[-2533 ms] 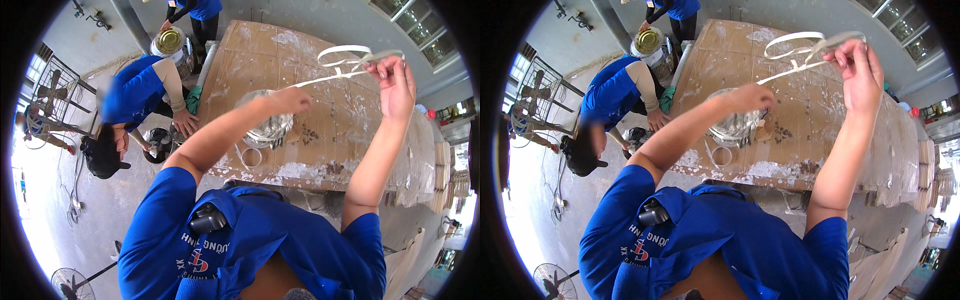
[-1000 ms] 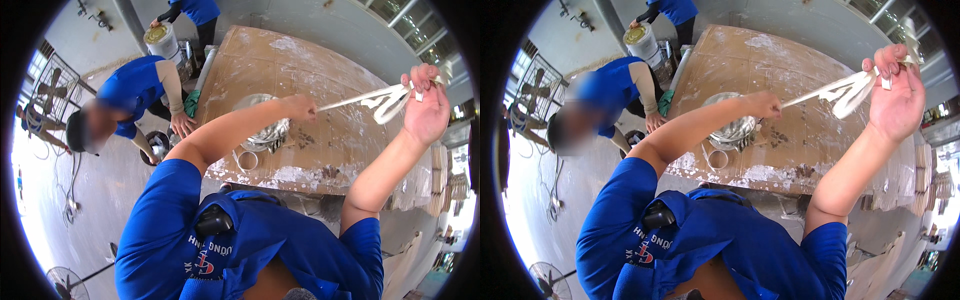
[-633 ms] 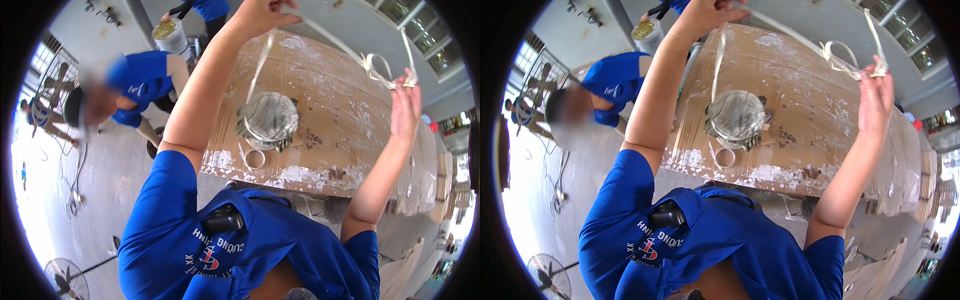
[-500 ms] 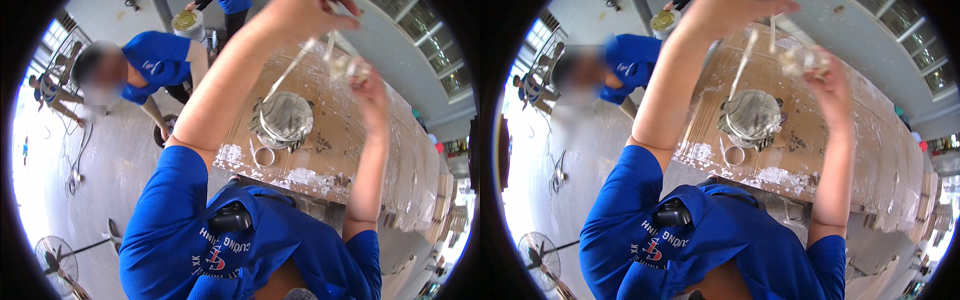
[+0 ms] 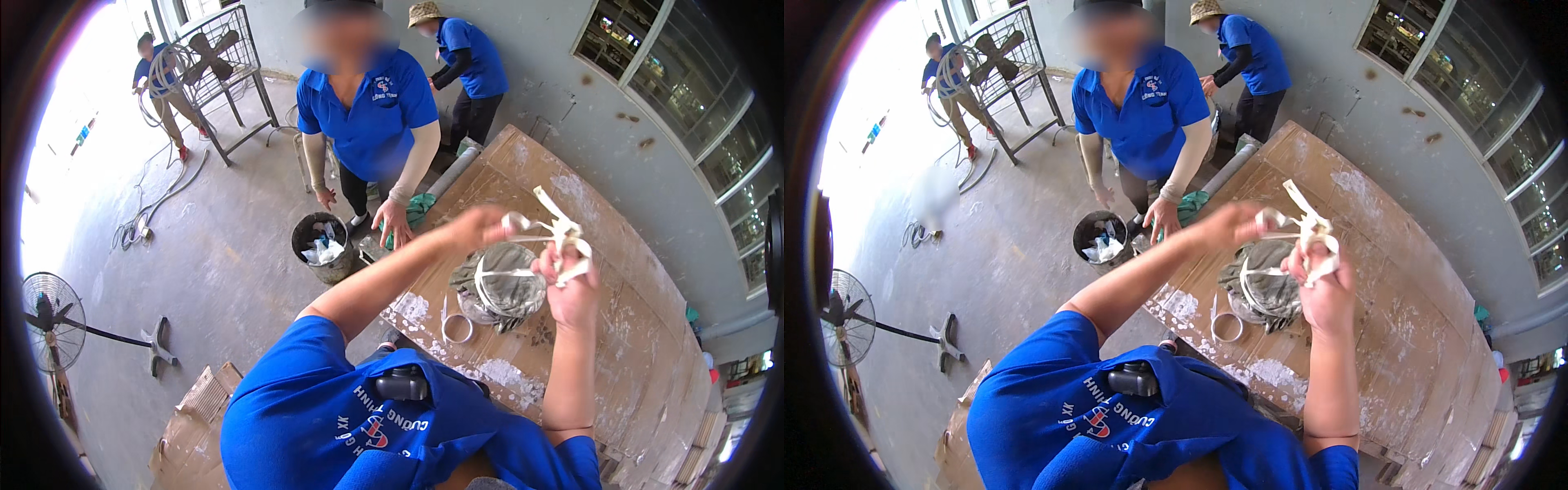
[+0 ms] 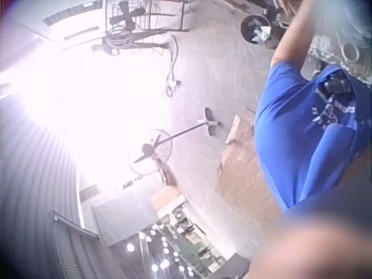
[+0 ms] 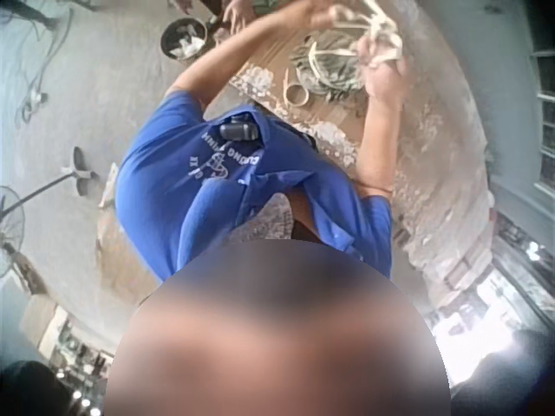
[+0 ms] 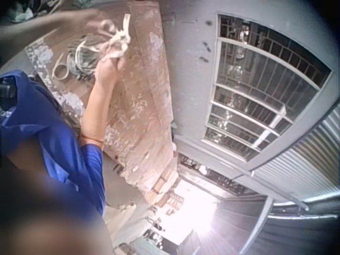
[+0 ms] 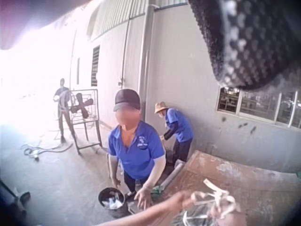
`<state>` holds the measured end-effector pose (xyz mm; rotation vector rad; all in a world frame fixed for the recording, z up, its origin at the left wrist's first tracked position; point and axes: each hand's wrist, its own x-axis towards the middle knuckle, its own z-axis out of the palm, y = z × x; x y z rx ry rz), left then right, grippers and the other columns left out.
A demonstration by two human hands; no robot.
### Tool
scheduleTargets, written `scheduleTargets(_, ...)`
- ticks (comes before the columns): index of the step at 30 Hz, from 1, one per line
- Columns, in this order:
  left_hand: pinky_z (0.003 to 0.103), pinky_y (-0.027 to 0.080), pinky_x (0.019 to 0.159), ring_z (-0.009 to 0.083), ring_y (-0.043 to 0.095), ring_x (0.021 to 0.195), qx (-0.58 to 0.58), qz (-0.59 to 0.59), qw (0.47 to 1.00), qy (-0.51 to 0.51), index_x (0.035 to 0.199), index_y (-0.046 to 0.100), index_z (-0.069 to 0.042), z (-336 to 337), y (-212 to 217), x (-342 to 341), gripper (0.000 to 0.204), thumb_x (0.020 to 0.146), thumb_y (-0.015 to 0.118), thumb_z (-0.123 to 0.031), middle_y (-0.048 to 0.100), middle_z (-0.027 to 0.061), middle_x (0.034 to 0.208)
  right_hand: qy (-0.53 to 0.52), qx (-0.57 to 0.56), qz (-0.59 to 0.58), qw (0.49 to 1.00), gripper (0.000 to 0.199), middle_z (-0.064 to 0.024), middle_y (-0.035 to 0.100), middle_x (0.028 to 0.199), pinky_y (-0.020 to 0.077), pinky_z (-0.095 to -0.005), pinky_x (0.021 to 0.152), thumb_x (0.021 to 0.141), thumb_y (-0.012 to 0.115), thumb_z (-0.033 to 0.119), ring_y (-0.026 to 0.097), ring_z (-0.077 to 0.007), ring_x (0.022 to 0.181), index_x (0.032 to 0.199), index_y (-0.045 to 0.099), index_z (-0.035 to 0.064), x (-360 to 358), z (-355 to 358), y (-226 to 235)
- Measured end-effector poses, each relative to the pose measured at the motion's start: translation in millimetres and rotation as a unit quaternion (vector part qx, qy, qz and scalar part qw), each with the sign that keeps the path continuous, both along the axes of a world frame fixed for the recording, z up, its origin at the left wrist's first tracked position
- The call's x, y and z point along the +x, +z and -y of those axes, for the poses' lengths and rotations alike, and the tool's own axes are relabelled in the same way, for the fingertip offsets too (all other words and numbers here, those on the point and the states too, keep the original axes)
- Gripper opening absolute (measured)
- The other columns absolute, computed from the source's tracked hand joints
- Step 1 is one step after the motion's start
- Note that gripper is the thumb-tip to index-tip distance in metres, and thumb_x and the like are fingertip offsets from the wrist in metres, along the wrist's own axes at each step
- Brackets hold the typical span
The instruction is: The person coils a yellow hose and places it on a table, then gathers sanding discs and a power sander into a cardboard box. They move a standing fan and later handle a white strap and a cloth, placing them into a bucket.
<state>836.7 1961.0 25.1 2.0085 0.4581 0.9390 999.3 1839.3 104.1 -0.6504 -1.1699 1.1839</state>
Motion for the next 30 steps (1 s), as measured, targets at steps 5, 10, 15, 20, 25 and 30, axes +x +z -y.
scheduleTargets(5,0.036,0.045,0.079,0.0244,0.057,0.085,-0.065,-0.069,0.982,-0.165,0.102,0.061,-0.002,36.7,-21.0,17.0,0.038,0.086,0.059,-0.037,0.061,0.0122,0.092,-0.208,0.096,0.071,0.971,0.031,-0.0034,0.052,0.075,0.0328,-0.0201,0.045,0.093,0.044,0.029,0.041,-0.0057,0.053,0.103,0.051,-0.0003,42.5,43.1,77.9)
scheduleTargets(10,0.034,0.046,0.07,0.0212,0.057,0.077,0.0,-0.086,0.985,-0.147,0.113,0.057,-0.004,59.1,-2.7,30.5,0.05,0.072,0.073,-0.028,0.058,0.0106,0.084,-0.216,0.196,0.029,0.956,0.016,-0.0012,0.037,0.085,0.026,-0.0201,0.05,0.091,0.048,0.02,0.032,-0.006,0.059,0.095,0.044,0.0045,87.3,79.7,121.6)
scheduleTargets(15,0.037,0.048,0.062,0.0317,0.059,0.065,0.11,-0.165,0.963,-0.184,0.122,0.05,-0.009,106.2,-14.2,92.5,0.053,0.076,0.067,-0.032,0.06,0.0142,0.071,-0.265,0.268,0.025,0.926,0.013,-0.005,0.032,0.082,0.026,-0.0228,0.051,0.088,0.049,0.012,0.031,-0.0089,0.062,0.088,0.043,0.0003,118.9,132.2,140.5)
scheduleTargets(20,0.043,0.047,0.059,0.0364,0.058,0.062,0.133,-0.097,0.979,-0.121,0.093,0.059,-0.008,122.9,-5.0,140.3,0.018,0.083,0.058,-0.023,0.059,0.0178,0.068,-0.2,0.301,-0.011,0.932,0.018,-0.0053,0.032,0.079,0.028,-0.0249,0.052,0.087,0.048,0.013,0.031,-0.0107,0.061,0.09,0.042,-0.0037,163.3,194.5,164.6)
scheduleTargets(25,0.044,0.046,0.058,0.0374,0.057,0.064,0.122,0.149,0.98,0.042,0.081,0.058,-0.004,77.9,62.3,165.5,0.011,0.08,0.058,-0.014,0.058,0.0176,0.069,-0.419,0.177,0.174,0.873,0.038,-0.0117,0.048,0.104,0.0376,-0.0263,0.072,0.085,0.051,0.013,0.047,-0.0143,0.084,0.117,0.043,-0.0056,189.1,193.3,124.9)
scheduleTargets(30,0.042,0.045,0.061,0.0355,0.057,0.07,0.189,0.295,0.929,-0.116,0.079,0.056,-0.002,96.0,137.6,146.7,0.013,0.08,0.058,-0.015,0.058,0.0171,0.071,-0.409,-0.05,0.324,0.852,0.048,-0.0102,0.044,0.129,0.0348,-0.035,0.097,0.085,0.054,0.011,0.042,-0.0223,0.118,0.13,0.039,0.0003,159.6,101.7,15.1)
